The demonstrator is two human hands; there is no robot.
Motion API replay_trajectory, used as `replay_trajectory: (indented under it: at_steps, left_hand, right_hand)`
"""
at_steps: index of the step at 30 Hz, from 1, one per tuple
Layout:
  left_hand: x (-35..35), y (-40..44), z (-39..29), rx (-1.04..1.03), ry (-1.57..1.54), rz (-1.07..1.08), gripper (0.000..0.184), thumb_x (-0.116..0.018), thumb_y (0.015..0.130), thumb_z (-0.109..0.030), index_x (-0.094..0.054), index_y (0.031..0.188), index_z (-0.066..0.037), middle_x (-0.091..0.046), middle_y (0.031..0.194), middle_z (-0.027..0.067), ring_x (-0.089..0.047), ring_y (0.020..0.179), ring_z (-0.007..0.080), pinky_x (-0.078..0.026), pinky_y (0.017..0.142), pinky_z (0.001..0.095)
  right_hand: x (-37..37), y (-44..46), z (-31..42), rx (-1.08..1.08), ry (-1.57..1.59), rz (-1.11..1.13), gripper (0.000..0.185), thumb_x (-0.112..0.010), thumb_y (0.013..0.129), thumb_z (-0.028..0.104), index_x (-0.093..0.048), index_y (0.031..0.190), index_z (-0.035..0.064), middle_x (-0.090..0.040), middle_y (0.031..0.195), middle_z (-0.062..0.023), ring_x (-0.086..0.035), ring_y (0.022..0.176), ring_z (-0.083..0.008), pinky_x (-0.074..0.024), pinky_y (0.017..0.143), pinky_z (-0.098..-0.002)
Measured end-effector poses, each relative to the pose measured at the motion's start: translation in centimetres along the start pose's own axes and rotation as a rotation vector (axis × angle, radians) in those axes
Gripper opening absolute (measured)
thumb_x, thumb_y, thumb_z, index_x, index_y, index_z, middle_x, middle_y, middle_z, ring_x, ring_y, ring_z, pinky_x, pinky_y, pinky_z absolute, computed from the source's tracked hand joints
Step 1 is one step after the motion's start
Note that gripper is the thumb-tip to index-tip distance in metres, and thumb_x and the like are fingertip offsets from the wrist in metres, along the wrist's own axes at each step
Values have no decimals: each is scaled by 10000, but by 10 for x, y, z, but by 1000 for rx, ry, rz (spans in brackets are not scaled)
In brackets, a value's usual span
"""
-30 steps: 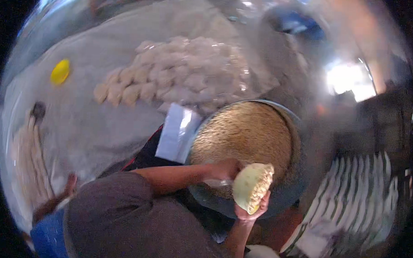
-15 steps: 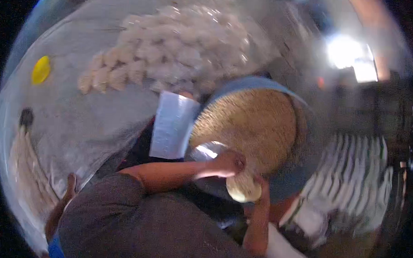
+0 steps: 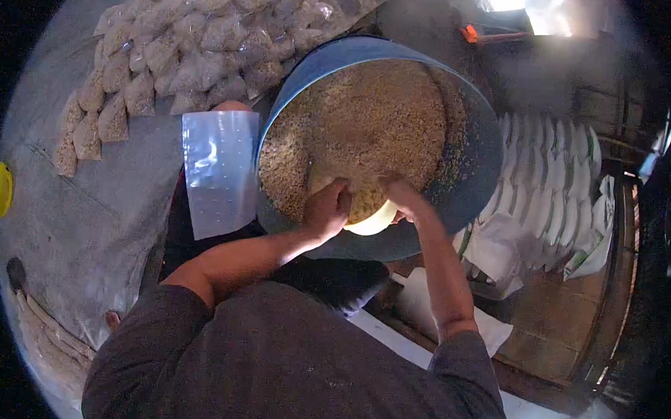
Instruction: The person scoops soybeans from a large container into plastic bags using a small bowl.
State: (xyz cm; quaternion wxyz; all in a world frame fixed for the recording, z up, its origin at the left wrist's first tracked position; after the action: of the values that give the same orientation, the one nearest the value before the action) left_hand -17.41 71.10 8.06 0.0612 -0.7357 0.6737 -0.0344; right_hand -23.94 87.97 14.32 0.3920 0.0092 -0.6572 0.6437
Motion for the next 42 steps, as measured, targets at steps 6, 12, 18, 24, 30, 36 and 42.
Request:
replay_trajectory:
  at_steps: [6, 12, 18, 24, 30, 36, 42]
  left_hand:
    - [-13, -5, 28, 58, 133, 13, 229, -532, 965, -223, -633, 1099, -67, -689, 945, 226, -687, 872, 411, -517, 754, 533]
    - [-18, 3, 22, 143, 88, 171, 219, -519, 975, -215, -618, 1094, -60, -682, 857, 243, -684, 796, 426, -518, 701, 540]
    - [-14, 2, 34, -46, 231, -19, 202, -546, 970, -252, -608, 1066, -85, -674, 778, 224, -675, 729, 437, -519, 643, 541]
    - [24, 14, -37, -175, 456, 92, 213, -567, 948, -236, -644, 1045, -62, -677, 794, 225, -682, 731, 415, -533, 659, 503]
    - [62, 39, -89, 43, 214, 523, 314, -647, 913, -189, -615, 1192, -47, -700, 1084, 173, -696, 990, 305, -543, 858, 407]
    - [-5, 9, -203, -789, -53, 140, 411, -755, 781, 19, -632, 1169, -37, -652, 1225, 160, -586, 1253, 343, -463, 1055, 435]
    - [-65, 10, -172, -300, -582, 441, 248, -683, 841, 43, -647, 1075, -32, -687, 1071, 73, -660, 939, 158, -553, 799, 303]
  right_hand:
    - [-5, 82, -54, -181, 22, 63, 521, -453, 1000, 460, -488, 1386, 113, -632, 1213, -170, -668, 1020, -343, -610, 687, -520]
    - [8, 61, -34, -84, 186, 100, 627, -449, 998, 535, -425, 1432, 83, -561, 1331, -202, -633, 1062, -378, -580, 842, -533]
    - [-21, 39, 6, 506, -524, -852, 587, -627, 898, 291, -475, 1416, 59, -635, 1247, -215, -635, 1106, -388, -504, 966, -496]
    - [-38, 81, -35, 398, -223, -800, 479, -678, 819, 154, -607, 1279, 46, -688, 1051, -219, -669, 974, -406, -536, 868, -460]
    - [22, -91, -11, 782, 611, -714, 248, -571, 978, 106, -665, 1153, -42, -703, 842, -102, -689, 704, -212, -569, 640, -354]
    - [48, -196, -20, 1103, 1281, -662, 260, -606, 996, 122, -619, 1195, -46, -689, 910, -66, -667, 713, -149, -564, 640, -299]
    - [-32, -55, -36, 1118, 2131, 525, 589, -613, 1008, 236, -338, 1511, 99, -501, 1430, -97, -514, 1292, -257, -450, 1078, -427]
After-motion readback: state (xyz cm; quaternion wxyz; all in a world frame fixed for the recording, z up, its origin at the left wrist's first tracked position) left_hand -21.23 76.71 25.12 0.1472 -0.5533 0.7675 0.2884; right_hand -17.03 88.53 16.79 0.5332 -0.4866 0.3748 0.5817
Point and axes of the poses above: each hand's wrist, its own y-axis towards the middle knuckle, its own x-axis out of the back of the hand, z = x × y, the point moved 8 cm from there along y, towards the middle knuckle
